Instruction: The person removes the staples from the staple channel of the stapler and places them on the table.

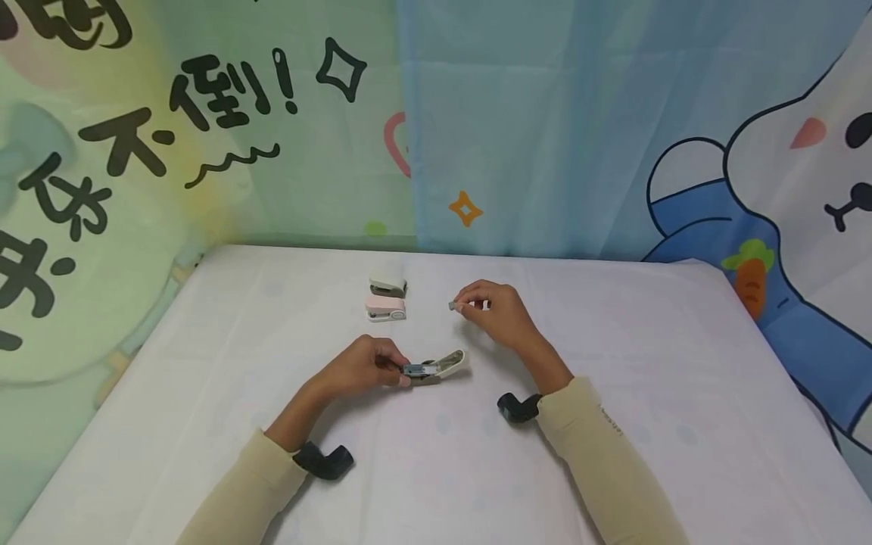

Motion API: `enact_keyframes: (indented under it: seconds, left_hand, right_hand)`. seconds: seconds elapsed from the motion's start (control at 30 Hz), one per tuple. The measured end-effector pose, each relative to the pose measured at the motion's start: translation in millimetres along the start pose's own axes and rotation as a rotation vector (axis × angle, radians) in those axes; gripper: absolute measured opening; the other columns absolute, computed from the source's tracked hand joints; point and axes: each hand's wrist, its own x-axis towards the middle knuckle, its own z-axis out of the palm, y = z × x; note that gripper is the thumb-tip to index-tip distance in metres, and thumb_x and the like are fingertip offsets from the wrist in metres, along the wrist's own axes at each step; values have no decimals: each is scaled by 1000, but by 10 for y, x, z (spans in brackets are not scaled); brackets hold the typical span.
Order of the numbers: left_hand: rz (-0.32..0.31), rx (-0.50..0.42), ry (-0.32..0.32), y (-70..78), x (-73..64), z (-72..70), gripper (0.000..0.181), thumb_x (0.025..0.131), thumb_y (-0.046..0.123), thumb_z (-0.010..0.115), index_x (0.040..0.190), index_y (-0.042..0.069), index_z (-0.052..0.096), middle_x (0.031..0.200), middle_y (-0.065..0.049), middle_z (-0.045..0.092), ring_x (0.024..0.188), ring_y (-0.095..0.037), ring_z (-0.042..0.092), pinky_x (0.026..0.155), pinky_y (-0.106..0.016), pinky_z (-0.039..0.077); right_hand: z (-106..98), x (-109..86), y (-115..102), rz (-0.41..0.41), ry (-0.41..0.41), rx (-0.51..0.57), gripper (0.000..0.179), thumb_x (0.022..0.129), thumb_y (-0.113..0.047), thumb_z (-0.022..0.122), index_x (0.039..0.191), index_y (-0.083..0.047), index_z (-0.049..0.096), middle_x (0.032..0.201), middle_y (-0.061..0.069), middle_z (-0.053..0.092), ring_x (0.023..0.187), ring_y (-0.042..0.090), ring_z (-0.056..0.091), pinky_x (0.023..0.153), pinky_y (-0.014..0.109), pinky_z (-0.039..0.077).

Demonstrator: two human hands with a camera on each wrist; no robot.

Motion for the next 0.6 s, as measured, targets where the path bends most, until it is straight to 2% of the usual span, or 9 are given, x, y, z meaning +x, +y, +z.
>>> enact_keyframes:
  seconds: [0.13,0.33,0.47,0.6]
  left_hand:
    - [-2,7,3,-8,-8,-8,20,81,8,80,98,1,74,87,1,67,77,-9,61,68,-25,50]
    - [-3,-23,2,-34,-18,6,20,80,8,80,98,1,74,87,2,67,77,-9,62,68,-24,50]
    - [-2,-30,3,-32,-17,12,20,80,7,80,98,2,74,87,2,66,78,-9,62,68,-24,50]
    - [4,-20,3,-26,-14,3,20,81,7,80,99,2,74,88,2,66,78,-9,62,69,-24,50]
  right_hand:
    - [-44,195,143,79,-29,5,10,92,-10,69,95,-3,76,103,7,68,76,19,52,65,28,41]
    - [-26,407,329,290,-97,41,15,95,-13,65,98,-3,76,110,10,67,95,22,61,78,35,48]
    - [12,479,419,351,-104,4,16,95,-11,64,99,-1,76,111,13,67,95,25,62,78,36,49]
    - [35,510,477,377,-111,-38,14,93,-8,65,96,1,76,107,15,68,99,27,62,79,37,49]
